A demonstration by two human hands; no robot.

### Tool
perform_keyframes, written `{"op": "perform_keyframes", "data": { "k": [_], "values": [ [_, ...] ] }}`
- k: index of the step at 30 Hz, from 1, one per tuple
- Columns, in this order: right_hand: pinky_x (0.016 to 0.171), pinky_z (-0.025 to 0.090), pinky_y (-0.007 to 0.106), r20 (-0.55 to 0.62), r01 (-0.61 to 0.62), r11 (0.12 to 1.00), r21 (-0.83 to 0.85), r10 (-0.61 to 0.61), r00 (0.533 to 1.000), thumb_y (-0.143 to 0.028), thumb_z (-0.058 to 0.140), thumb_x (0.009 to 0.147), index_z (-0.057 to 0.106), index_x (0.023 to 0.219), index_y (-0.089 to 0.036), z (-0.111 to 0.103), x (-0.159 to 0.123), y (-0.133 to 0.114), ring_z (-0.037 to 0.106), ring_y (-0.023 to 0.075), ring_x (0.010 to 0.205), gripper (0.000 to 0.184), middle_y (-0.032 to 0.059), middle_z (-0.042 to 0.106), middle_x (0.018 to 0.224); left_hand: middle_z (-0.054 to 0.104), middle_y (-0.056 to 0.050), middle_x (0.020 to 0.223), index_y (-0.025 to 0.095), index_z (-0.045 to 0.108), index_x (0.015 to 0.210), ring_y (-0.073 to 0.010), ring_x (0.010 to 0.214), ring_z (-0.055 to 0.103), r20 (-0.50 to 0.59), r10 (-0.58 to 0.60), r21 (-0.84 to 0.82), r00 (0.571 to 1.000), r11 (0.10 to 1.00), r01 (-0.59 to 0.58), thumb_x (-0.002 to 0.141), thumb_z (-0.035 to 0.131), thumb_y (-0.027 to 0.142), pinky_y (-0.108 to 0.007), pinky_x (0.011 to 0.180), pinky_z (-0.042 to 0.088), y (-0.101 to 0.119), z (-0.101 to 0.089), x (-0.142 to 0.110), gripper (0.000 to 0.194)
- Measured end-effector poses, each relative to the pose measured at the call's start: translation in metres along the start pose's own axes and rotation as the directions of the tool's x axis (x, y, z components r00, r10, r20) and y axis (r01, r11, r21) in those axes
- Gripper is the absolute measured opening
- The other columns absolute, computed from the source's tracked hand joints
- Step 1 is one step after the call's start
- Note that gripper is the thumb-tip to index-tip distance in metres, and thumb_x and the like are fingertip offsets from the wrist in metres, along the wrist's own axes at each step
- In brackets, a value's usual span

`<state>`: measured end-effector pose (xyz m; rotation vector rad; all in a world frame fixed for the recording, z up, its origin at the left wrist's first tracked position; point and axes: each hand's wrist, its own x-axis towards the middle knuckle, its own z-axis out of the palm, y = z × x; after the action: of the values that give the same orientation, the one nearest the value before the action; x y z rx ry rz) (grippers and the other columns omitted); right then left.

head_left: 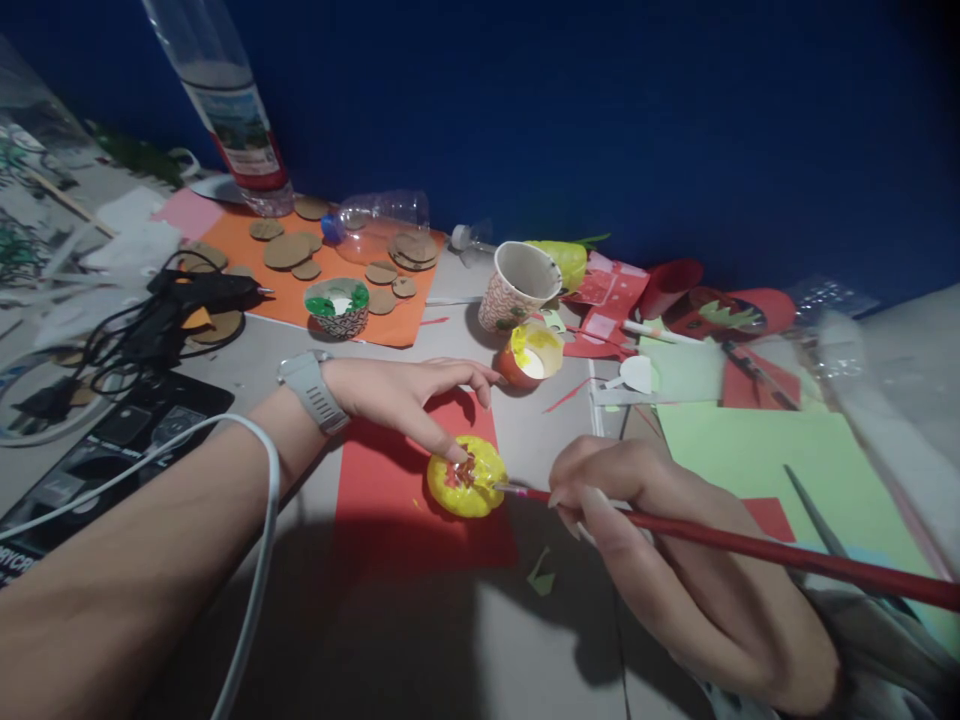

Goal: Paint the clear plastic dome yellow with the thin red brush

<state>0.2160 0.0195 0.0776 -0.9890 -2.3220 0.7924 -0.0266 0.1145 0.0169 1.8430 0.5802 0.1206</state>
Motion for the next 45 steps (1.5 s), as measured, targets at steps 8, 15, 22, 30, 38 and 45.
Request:
{"op": "perform_keyframes", "data": {
  "k": [8,15,22,30,38,45],
  "values": [
    [0.059,0.043,0.028,-0.008,0.007,1.0,-0.017,-0.007,1.0,-0.013,0.044,0.097,0.049,0.086,-0.023,-0.001,-0.001,0.003,0.052,0.013,0.06,0.016,-0.0016,0.058,0.072,0.032,-0.009,0.153,0.022,0.049,0.108,-0.0287,0.14,0.035,0.004,-0.014,0.011,1.0,1.0,0.013,0.078,0.074,0.043,-0.044,0.118,0.029,0.0,0.0,0.001,0.044],
    [0.054,0.043,0.029,-0.059,-0.085,0.996,0.005,0.085,0.995,-0.017,0.043,0.1,0.05,0.084,-0.023,0.003,-0.003,0.003,0.053,0.0137,0.057,0.018,-0.0008,0.056,0.069,0.033,-0.007,0.153,0.024,0.048,0.107,-0.026,0.14,0.036,0.002,-0.021,0.02,1.0,1.0,0.021,0.079,0.073,0.042,-0.042,0.118,0.029,0.001,0.0,0.001,0.042],
    [0.053,0.043,0.029,-0.092,-0.112,0.993,0.031,0.115,0.989,-0.02,0.043,0.1,0.052,0.082,-0.022,0.005,-0.002,0.004,0.055,0.0141,0.057,0.02,-0.0004,0.057,0.068,0.032,-0.009,0.153,0.024,0.048,0.107,-0.0268,0.14,0.036,0.011,-0.013,0.004,1.0,1.0,0.013,0.079,0.074,0.041,-0.043,0.117,0.03,0.001,0.0,0.001,0.042],
    [0.05,0.041,0.029,-0.099,-0.162,0.987,-0.013,0.16,0.982,-0.023,0.045,0.101,0.051,0.079,-0.023,0.006,-0.003,0.005,0.056,0.0138,0.055,0.023,-0.001,0.057,0.065,0.034,-0.007,0.153,0.024,0.048,0.107,-0.0269,0.141,0.035,-0.006,-0.015,0.016,1.0,1.0,0.015,0.078,0.074,0.042,-0.041,0.117,0.031,0.0,0.0,0.0,0.043],
    [0.049,0.043,0.029,-0.093,-0.155,0.988,0.008,0.155,0.984,-0.022,0.046,0.1,0.052,0.08,-0.024,0.007,-0.003,0.005,0.057,0.0146,0.055,0.021,-0.0001,0.058,0.065,0.033,-0.009,0.154,0.023,0.049,0.108,-0.0279,0.14,0.036,-0.004,-0.03,0.019,1.0,0.999,0.03,0.078,0.074,0.042,-0.042,0.118,0.029,0.002,0.0,0.0,0.044],
    [0.047,0.04,0.028,-0.064,-0.059,0.998,-0.025,0.057,0.996,-0.017,0.048,0.097,0.053,0.076,-0.022,0.008,-0.001,0.005,0.052,0.0134,0.051,0.022,-0.0009,0.058,0.063,0.035,-0.009,0.151,0.024,0.049,0.108,-0.028,0.141,0.034,0.004,-0.021,0.004,1.0,1.0,0.021,0.077,0.075,0.042,-0.044,0.118,0.028,0.002,0.001,0.001,0.044]
  ]
}}
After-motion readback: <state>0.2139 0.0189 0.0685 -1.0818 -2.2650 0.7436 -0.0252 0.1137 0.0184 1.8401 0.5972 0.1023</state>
